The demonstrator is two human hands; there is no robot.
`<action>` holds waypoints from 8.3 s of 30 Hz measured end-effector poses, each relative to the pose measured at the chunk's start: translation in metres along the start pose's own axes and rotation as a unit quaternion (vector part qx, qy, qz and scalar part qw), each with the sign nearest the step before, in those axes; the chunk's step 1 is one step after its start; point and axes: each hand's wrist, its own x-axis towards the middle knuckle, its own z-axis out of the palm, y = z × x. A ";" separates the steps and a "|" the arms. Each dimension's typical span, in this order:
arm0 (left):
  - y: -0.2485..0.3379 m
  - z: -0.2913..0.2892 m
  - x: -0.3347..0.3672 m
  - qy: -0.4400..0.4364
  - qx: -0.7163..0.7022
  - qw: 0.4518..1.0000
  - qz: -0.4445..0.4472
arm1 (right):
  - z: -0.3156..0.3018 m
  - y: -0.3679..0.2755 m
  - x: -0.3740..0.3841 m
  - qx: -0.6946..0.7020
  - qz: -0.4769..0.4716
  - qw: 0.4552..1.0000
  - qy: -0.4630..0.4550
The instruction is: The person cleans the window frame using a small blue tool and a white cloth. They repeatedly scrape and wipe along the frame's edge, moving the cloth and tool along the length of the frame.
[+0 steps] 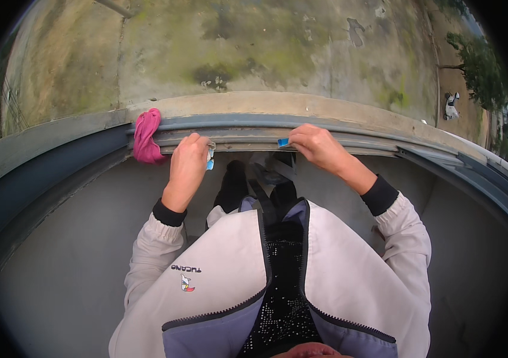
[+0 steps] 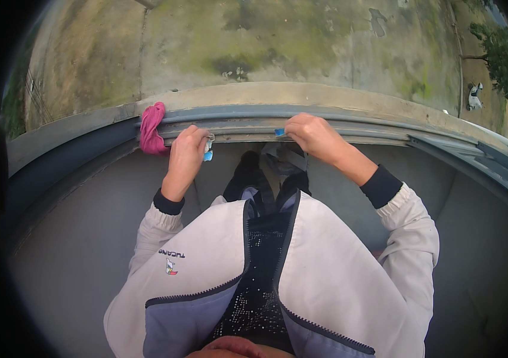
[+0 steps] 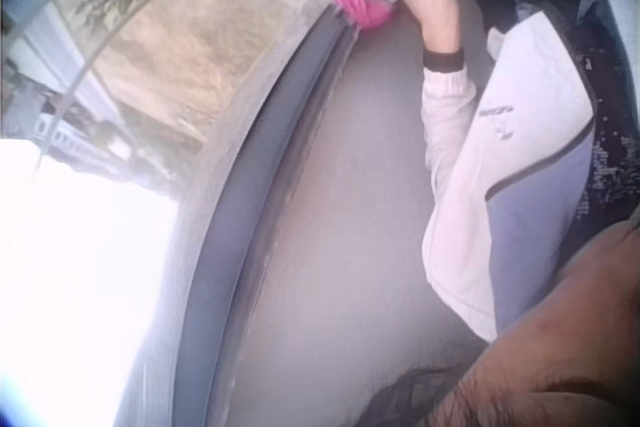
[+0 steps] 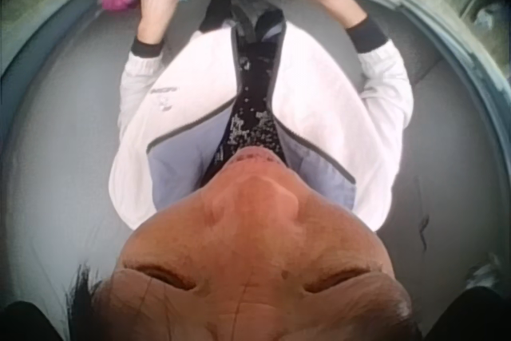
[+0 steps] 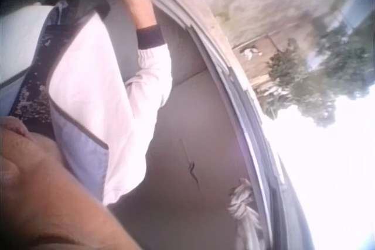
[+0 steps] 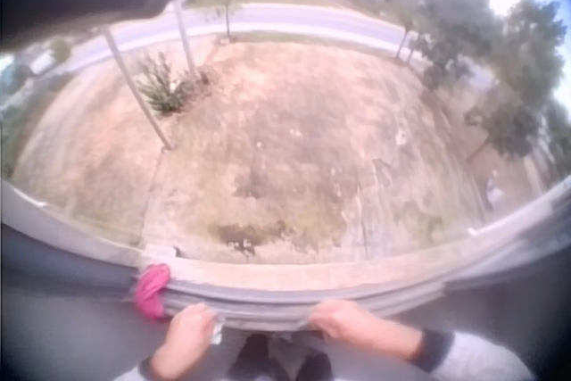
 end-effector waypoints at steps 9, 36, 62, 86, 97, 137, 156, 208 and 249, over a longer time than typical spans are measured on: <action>0.008 -0.004 0.003 -0.010 -0.014 1.000 -0.022 | -0.101 0.048 -0.082 -0.091 0.110 0.985 -0.094; 0.009 -0.003 0.003 0.016 -0.036 0.999 -0.015 | -0.047 0.032 -0.067 -0.086 0.050 0.994 -0.038; 0.000 0.001 0.002 0.003 -0.022 1.000 -0.012 | -0.003 0.008 -0.012 -0.062 -0.009 0.997 -0.035; 0.022 0.011 0.019 -0.080 0.075 0.994 0.018 | 0.084 -0.043 0.064 -0.033 -0.017 0.999 0.000; 0.002 -0.011 0.009 -0.022 -0.041 0.999 0.003 | 0.090 -0.049 0.068 -0.042 -0.021 0.998 0.035; 0.025 0.011 -0.018 -0.125 -0.317 0.909 -0.240 | 0.090 -0.049 0.067 -0.067 -0.025 0.997 0.019; 0.031 0.034 -0.019 -0.057 -0.278 0.948 -0.141 | 0.091 -0.043 0.064 -0.031 -0.047 0.997 0.047; 0.097 0.113 -0.067 -0.193 -0.271 0.943 -0.019 | 0.293 0.098 -0.227 0.211 0.505 0.791 0.273; 0.140 0.110 -0.002 -0.125 -0.331 0.934 0.048 | -0.108 0.089 -0.180 -0.223 0.071 0.972 -0.016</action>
